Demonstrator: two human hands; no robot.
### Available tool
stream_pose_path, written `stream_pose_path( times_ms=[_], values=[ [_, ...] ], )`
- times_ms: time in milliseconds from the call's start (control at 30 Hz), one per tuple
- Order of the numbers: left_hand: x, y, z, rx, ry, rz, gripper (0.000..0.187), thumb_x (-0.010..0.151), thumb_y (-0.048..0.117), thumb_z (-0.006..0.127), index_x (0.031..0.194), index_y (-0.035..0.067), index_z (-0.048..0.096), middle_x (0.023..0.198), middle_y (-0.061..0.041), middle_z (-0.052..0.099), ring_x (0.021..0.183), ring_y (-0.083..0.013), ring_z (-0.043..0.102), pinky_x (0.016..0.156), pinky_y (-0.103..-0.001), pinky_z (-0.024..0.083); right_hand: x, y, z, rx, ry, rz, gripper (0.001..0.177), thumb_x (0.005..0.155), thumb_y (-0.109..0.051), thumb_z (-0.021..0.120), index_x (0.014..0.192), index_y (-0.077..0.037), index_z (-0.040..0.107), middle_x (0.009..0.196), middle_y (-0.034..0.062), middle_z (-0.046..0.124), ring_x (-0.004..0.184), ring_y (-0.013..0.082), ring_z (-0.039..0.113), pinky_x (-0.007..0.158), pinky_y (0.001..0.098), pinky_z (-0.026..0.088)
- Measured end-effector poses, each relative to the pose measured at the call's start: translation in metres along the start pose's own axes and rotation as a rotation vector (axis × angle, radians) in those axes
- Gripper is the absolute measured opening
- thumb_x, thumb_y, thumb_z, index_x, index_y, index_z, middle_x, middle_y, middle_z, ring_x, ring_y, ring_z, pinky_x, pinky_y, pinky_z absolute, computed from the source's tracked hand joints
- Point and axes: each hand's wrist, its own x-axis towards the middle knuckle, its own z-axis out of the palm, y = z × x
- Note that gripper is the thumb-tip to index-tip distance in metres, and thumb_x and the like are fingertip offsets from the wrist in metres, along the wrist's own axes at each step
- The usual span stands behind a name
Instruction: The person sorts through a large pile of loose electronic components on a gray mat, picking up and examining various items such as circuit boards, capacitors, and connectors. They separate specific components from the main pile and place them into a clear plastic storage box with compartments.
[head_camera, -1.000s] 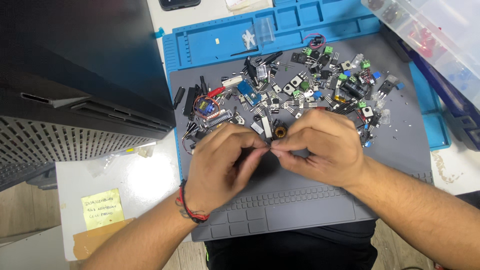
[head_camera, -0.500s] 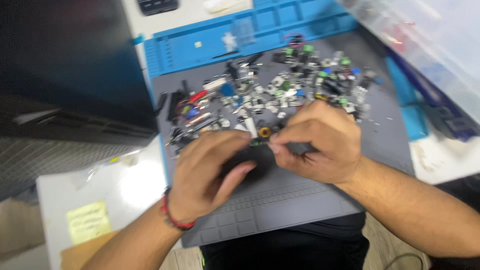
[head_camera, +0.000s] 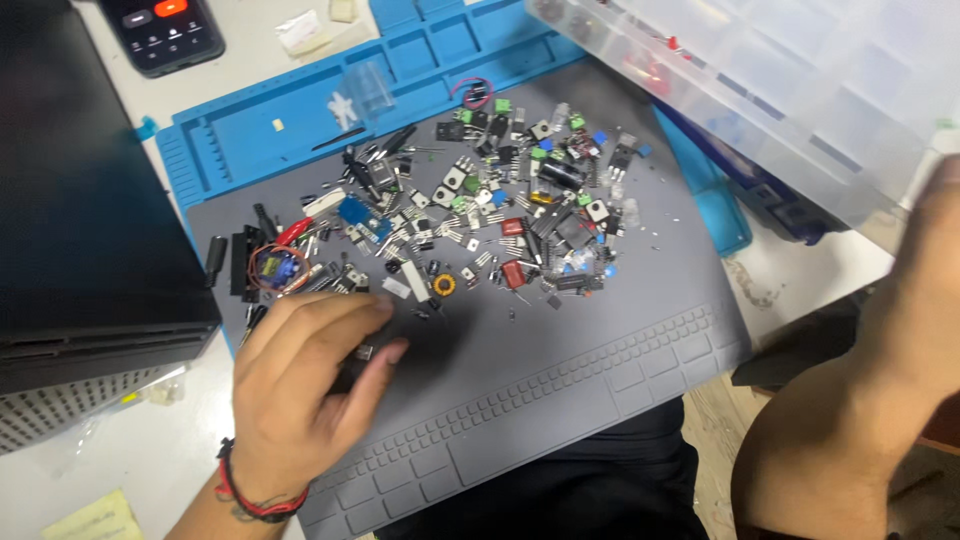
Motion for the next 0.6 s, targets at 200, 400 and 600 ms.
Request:
stream_pose_path(
  times_ms=[200,400,600],
  values=[
    [-0.001,-0.001,0.002,0.028,0.037,-0.007,0.017,0.094,0.010,0.071,0.104,-0.003,0.066,0.104,-0.017,0.073,0.091,-0.0329,0.070,0.086,-0.042,0.057,0.001,-0.017,0.001,0.010,-0.069,-0.116,0.024,0.134,-0.002,0.065,0.142,0.020,0.064,0.137,0.0319,0.066,0.128,0.0389,0.064,0.112,0.0475,0.054],
    [-0.003,-0.003,0.001,0.031,0.051,-0.008,0.017,0.094,0.009,0.072,0.104,-0.003,0.066,0.104,-0.017,0.073,0.091,-0.0323,0.070,0.088,-0.042,0.057,0.012,-0.039,0.006,0.192,-0.106,0.258,0.037,0.121,-0.033,0.057,0.144,-0.004,0.061,0.141,0.0088,0.064,0.131,0.0196,0.064,0.116,0.0331,0.054],
    [-0.003,-0.002,-0.001,0.029,0.055,0.004,0.017,0.094,0.009,0.072,0.105,-0.003,0.066,0.104,-0.017,0.073,0.090,-0.0329,0.069,0.086,-0.041,0.058,0.009,-0.017,0.002,0.163,-0.186,0.147,0.028,0.131,-0.025,0.053,0.146,-0.001,0.056,0.143,0.0123,0.057,0.134,0.0242,0.056,0.121,0.0391,0.048]
  ],
)
